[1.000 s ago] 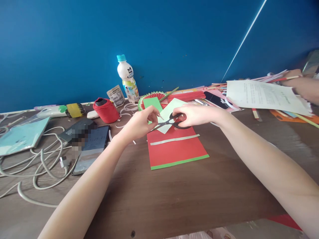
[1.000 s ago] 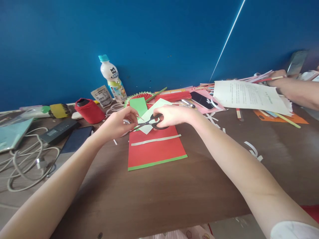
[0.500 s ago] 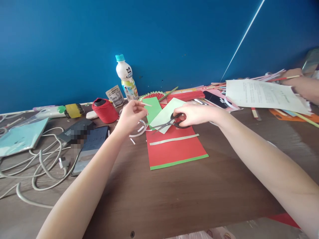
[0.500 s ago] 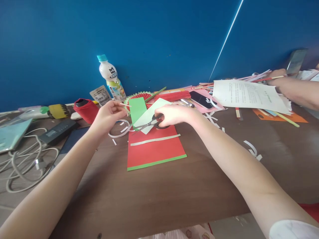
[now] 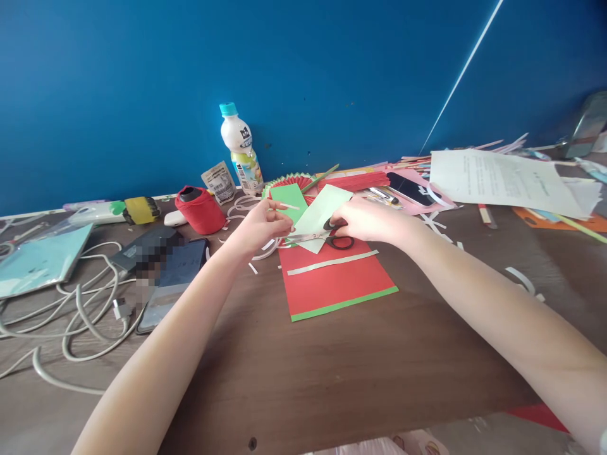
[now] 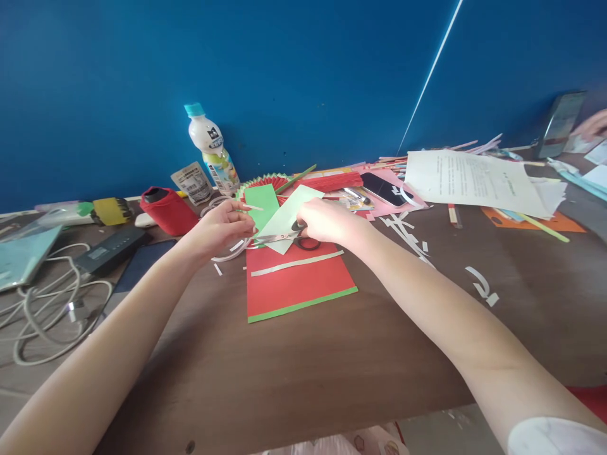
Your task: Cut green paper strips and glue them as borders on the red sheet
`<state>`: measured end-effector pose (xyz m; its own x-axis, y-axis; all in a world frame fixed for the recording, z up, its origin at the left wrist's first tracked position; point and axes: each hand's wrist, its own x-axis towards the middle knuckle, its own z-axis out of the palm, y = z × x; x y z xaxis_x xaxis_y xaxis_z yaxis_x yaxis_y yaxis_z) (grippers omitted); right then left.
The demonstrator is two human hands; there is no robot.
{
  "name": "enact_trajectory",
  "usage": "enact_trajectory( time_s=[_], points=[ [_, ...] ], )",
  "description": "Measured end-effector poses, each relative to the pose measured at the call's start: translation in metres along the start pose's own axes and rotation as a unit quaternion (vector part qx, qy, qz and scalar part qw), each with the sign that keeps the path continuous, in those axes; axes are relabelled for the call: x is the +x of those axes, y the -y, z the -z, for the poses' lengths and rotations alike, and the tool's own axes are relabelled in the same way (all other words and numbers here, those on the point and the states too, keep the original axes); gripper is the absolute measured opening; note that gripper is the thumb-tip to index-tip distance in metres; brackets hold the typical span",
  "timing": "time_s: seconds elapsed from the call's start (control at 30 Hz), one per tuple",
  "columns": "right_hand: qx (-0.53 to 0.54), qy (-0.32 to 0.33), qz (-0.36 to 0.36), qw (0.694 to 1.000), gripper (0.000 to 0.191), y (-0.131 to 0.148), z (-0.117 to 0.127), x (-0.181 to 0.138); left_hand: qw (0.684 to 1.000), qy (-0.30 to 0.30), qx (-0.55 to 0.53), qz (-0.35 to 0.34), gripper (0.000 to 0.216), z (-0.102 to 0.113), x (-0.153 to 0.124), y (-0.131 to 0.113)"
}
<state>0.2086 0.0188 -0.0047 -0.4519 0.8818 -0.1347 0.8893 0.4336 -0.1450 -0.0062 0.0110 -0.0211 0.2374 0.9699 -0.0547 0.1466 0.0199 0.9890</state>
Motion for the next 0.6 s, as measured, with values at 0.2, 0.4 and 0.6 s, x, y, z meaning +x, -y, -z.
enact_trajectory(
  time_s=[0.2, 0.4, 0.6],
  points=[
    [0.206, -0.061, 0.043, 0.976, 0.018, 0.008, 0.002, -0.001, 0.997, 0.022, -0.067, 0.018, 0.045, -0.001, 0.001, 0.003],
    [0.529, 0.094, 0.081, 0.839, 0.018, 0.016, -0.014, 0.009, 0.998, 0.060, -0.024, -0.016, 0.047, -0.003, 0.001, 0.005],
    [0.640, 0.138, 0.062, 0.753, 0.013, 0.018, -0.022, 0.014, 0.997, 0.075, 0.013, -0.013, 0.050, -0.005, 0.000, 0.005]
  ],
)
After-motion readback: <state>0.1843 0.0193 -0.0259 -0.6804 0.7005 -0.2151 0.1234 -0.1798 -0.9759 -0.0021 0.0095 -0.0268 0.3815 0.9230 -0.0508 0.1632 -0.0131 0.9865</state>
